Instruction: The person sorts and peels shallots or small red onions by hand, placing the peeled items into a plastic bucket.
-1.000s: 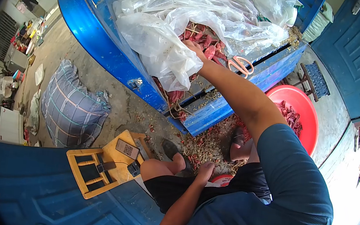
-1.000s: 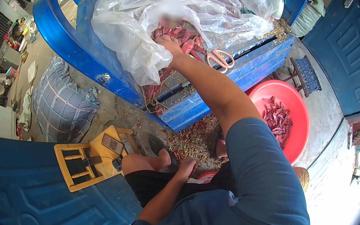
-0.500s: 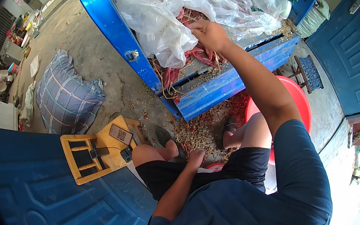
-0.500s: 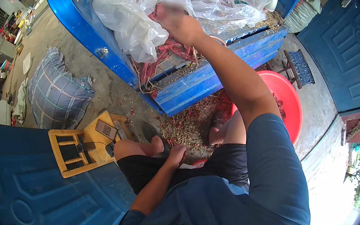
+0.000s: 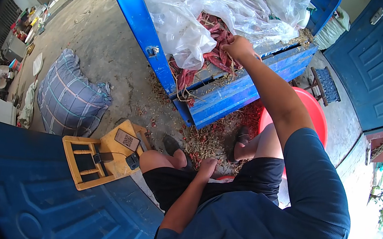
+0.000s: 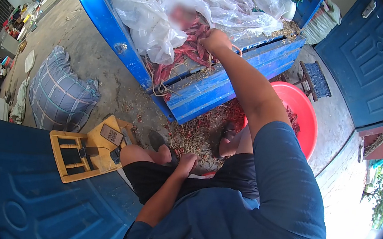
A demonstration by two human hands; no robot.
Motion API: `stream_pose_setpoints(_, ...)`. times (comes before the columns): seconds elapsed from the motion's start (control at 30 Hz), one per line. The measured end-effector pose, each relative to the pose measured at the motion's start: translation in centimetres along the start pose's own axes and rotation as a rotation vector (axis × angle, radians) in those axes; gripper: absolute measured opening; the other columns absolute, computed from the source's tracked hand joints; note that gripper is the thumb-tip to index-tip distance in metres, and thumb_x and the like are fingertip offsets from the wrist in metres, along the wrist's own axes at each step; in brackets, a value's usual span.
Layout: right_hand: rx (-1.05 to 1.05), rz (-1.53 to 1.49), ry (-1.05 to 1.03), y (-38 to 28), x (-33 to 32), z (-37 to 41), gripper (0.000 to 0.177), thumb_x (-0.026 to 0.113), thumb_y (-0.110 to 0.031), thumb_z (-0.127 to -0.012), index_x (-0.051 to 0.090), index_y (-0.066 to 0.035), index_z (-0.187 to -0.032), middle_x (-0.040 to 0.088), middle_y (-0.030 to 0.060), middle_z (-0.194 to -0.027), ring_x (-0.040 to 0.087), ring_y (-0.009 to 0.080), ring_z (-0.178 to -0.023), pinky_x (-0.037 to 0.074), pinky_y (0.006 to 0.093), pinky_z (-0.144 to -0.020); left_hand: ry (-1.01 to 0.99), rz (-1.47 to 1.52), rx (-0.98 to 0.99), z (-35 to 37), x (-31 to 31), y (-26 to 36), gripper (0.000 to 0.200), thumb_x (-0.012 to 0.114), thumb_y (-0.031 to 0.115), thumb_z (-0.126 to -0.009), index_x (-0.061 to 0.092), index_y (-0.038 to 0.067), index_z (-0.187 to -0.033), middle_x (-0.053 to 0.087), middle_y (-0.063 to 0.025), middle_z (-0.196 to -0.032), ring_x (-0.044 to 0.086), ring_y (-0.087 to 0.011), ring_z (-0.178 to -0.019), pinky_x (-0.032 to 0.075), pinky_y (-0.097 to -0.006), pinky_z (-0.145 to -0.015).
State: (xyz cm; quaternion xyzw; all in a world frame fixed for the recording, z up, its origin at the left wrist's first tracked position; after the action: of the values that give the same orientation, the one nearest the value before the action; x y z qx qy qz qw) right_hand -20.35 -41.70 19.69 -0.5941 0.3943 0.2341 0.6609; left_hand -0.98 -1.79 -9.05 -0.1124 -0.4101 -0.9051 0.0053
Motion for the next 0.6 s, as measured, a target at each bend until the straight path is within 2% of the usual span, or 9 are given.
stream_pose_setpoints(0.07, -0.028, -0.009, 0.016, -0.3, 0.9, -1.5, 0.035, 0.073, -0.033, -0.077, 0.075, -0.01, -0.102, 0.074, 0.0113, -0.097, 0.071, 0.027, -0.09, 0.055, 0.0372, -0.08, 0.001, 0.017, -0.02, 0.1, -0.6, 0.4, 0.019, 0.052, 0.013, -0.091, 0.067, 0.004, -0.086, 0.054, 0.0001, -0.061, 0.047, -0.0084, -0.048, 0.035, -0.0242, -0.043)
stream_pose_setpoints(0.13, 0.08, -0.512, -0.141, -0.1, 1.6, -2.0, 0.024, 0.073, -0.026, -0.084, 0.072, -0.007, -0.098, 0.07, 0.0047, -0.082, 0.061, 0.0143, -0.063, 0.048, 0.0281, -0.053, -0.004, 0.046, -0.05, 0.4, -0.6, 0.5, 0.021, 0.051, 0.014, -0.093, 0.069, 0.003, -0.088, 0.055, -0.0003, -0.061, 0.047, -0.0084, -0.048, 0.036, -0.0243, -0.044)
stream_pose_setpoints(0.17, 0.074, -0.503, -0.144, -0.1, 1.0, -1.9, 0.024, 0.073, -0.026, -0.084, 0.072, -0.007, -0.098, 0.07, 0.0047, -0.082, 0.061, 0.0143, -0.063, 0.048, 0.0281, -0.053, 0.0, 0.064, -0.035, 0.5, -0.7, 0.8, 0.021, 0.051, 0.014, -0.093, 0.068, 0.002, -0.088, 0.055, -0.0003, -0.061, 0.047, -0.0083, -0.047, 0.035, -0.0243, -0.043)
stream_pose_setpoints(0.23, 0.289, -0.944, -0.432, 0.1, 0.6, -0.7, 0.015, 0.064, -0.016, -0.089, 0.071, -0.006, -0.098, 0.06, -0.0019, -0.07, 0.049, 0.0056, -0.056, 0.038, 0.0224, -0.047, -0.004, 0.086, -0.022, 0.8, -0.9, 1.0, 0.022, 0.05, 0.014, -0.093, 0.068, 0.002, -0.088, 0.055, -0.0003, -0.061, 0.046, -0.0082, -0.047, 0.035, -0.0243, -0.043)
stream_pose_setpoints(0.27, 0.36, -1.072, -0.405, -0.1, 0.1, 0.4, 0.01, 0.06, -0.014, -0.094, 0.068, -0.011, -0.098, 0.055, -0.006, -0.068, 0.044, 0.0025, -0.054, 0.033, 0.0189, -0.046, 0.005, 0.062, -0.024, 0.7, -0.9, 1.0, 0.022, 0.051, 0.014, -0.093, 0.068, 0.002, -0.088, 0.054, -0.0002, -0.06, 0.046, -0.0081, -0.046, 0.035, -0.0245, -0.043)
stream_pose_setpoints(0.4, 0.337, -1.231, -0.487, -0.4, -2.2, 7.0, 0.01, 0.061, -0.015, -0.094, 0.064, -0.01, -0.102, 0.059, -0.0062, -0.075, 0.046, 0.0027, -0.055, 0.036, 0.0188, -0.047, -0.009, 0.05, -0.003, 0.2, 0.0, 1.3, 0.019, 0.054, 0.016, -0.09, 0.066, 0.003, -0.084, 0.054, 0.0, -0.06, 0.045, -0.0087, -0.046, 0.035, -0.0255, -0.043)
stream_pose_setpoints(0.47, 0.023, -1.301, -0.508, -1.6, -3.8, 12.2, 0.016, 0.062, -0.014, -0.093, 0.061, -0.01, -0.109, 0.06, -0.0061, -0.079, 0.048, 0.0029, -0.056, 0.037, 0.0182, -0.048, -0.021, 0.041, -0.011, -0.2, 0.2, 0.3, 0.016, 0.056, 0.016, -0.089, 0.065, 0.004, -0.081, 0.054, -0.0001, -0.06, 0.046, -0.0094, -0.046, 0.035, -0.0262, -0.043)
stream_pose_setpoints(0.57, 0.041, -1.219, -0.552, 2.2, -1.6, 20.7, 0.027, 0.064, -0.006, -0.09, 0.058, -0.007, -0.116, 0.065, -0.0005, -0.088, 0.055, 0.0047, -0.062, 0.044, 0.0195, -0.052, -0.013, 0.032, -0.001, 0.5, 0.4, 0.7, 0.017, 0.056, 0.017, -0.089, 0.065, 0.005, -0.08, 0.054, -0.0001, -0.059, 0.046, -0.0097, -0.045, 0.035, -0.0263, -0.043)
stream_pose_setpoints(0.6, 0.07, -1.039, -0.6, 4.4, 0.3, 23.7, 0.031, 0.064, -0.005, -0.09, 0.055, -0.006, -0.119, 0.066, 0.0019, -0.092, 0.058, 0.0055, -0.065, 0.047, 0.0202, -0.053, -0.009, 0.032, 0.002, 0.5, 0.3, 0.6, 0.017, 0.056, 0.017, -0.089, 0.065, 0.005, -0.08, 0.054, -0.0001, -0.059, 0.046, -0.0097, -0.045, 0.035, -0.0263, -0.043)
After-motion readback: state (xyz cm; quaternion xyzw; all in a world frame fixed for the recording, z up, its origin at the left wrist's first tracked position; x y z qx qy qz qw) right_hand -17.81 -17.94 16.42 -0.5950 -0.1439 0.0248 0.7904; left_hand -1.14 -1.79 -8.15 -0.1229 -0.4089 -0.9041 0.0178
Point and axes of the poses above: each hand's wrist, its own z-axis away from the middle knuckle, its own x-axis out of the palm, y = z × x, the point moved 5 cm from there along -z, towards the middle knuckle
